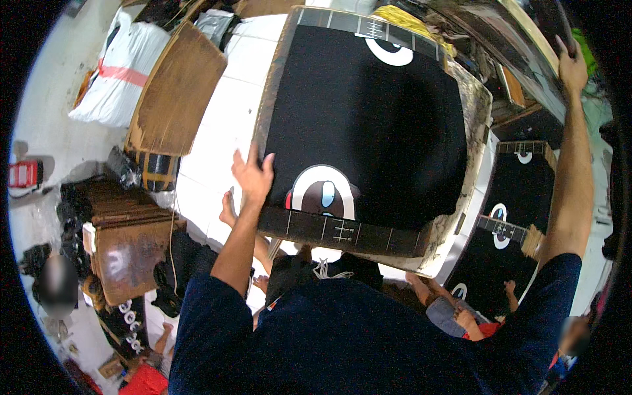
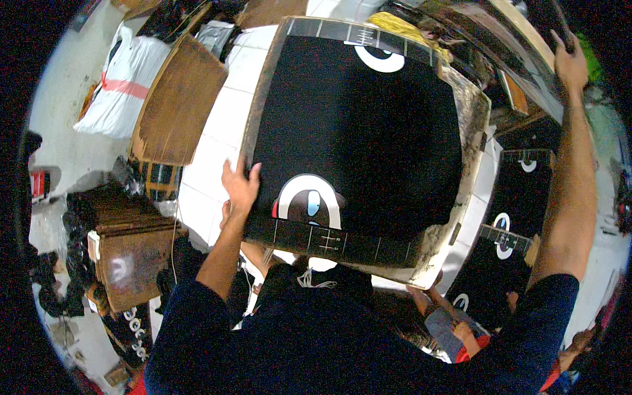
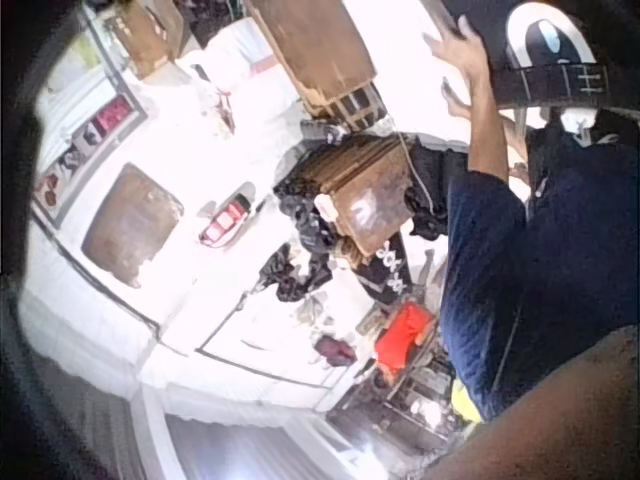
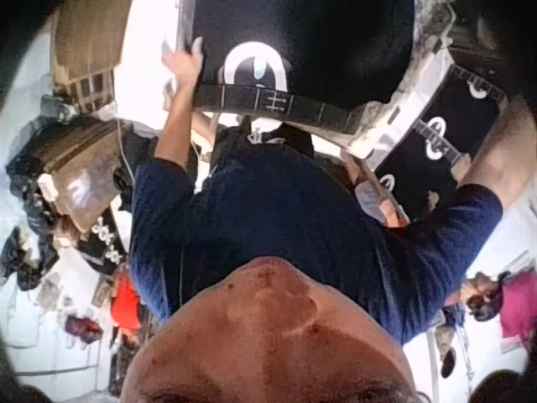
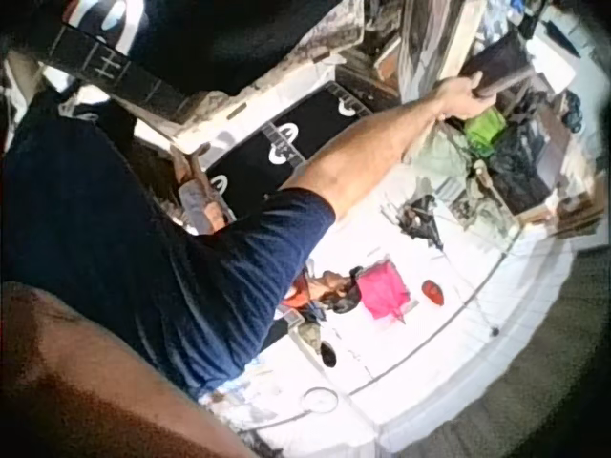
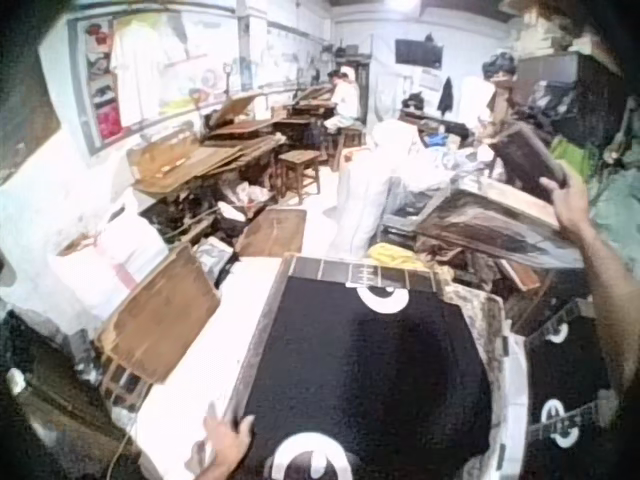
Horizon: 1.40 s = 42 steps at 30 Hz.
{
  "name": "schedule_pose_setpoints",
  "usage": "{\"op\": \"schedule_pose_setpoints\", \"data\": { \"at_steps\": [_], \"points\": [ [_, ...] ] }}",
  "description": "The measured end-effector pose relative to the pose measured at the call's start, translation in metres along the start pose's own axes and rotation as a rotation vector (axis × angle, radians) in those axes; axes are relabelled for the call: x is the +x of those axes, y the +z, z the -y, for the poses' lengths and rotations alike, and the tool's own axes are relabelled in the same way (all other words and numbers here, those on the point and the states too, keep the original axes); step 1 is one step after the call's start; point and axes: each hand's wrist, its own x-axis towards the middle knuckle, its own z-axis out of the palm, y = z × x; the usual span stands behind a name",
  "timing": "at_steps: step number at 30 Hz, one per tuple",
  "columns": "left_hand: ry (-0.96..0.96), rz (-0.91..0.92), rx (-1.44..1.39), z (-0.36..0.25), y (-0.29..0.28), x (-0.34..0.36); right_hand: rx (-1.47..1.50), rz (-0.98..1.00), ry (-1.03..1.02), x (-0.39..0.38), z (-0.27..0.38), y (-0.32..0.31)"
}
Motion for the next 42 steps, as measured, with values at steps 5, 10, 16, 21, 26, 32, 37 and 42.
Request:
{"op": "schedule_pose_setpoints", "data": {
  "at_steps": [5, 10, 16, 21, 26, 32, 37, 42],
  "points": [
    [-0.489, 0.398, -0.409, 0.040, -0.012, 0.013, -0.067, -0.034, 0.100, -0.033, 0.040, -0.020],
    [-0.429, 0.191, -0.698, 0.032, -0.039, -0.009, 0.137, -0.173, 0.038, -0.057, 0.087, -0.044],
    [-0.474, 0.361, -0.904, 0.022, -0.045, -0.029, 0.102, -0.172, 0.072, -0.055, 0.097, -0.052],
    [-0.478, 0.480, -0.855, -0.015, 0.001, -0.045, 0.079, -0.171, 0.070, -0.059, 0.097, -0.053],
    [-0.420, 0.430, -0.805, -0.034, 0.013, -0.055, 0.153, -0.176, 0.022, -0.061, 0.095, -0.050],
    [-0.354, 0.450, -0.605, 0.009, 0.017, -0.053, 0.144, -0.152, 0.017, -0.056, 0.077, -0.039],
    [-0.293, 0.553, -0.357, 0.025, 0.003, -0.057, 0.109, -0.161, 0.021, -0.045, 0.076, -0.038],
    [-0.170, 0.614, -0.560, -0.005, -0.015, -0.060, 0.087, -0.148, -0.014, -0.032, 0.083, -0.042]
  ]
}}
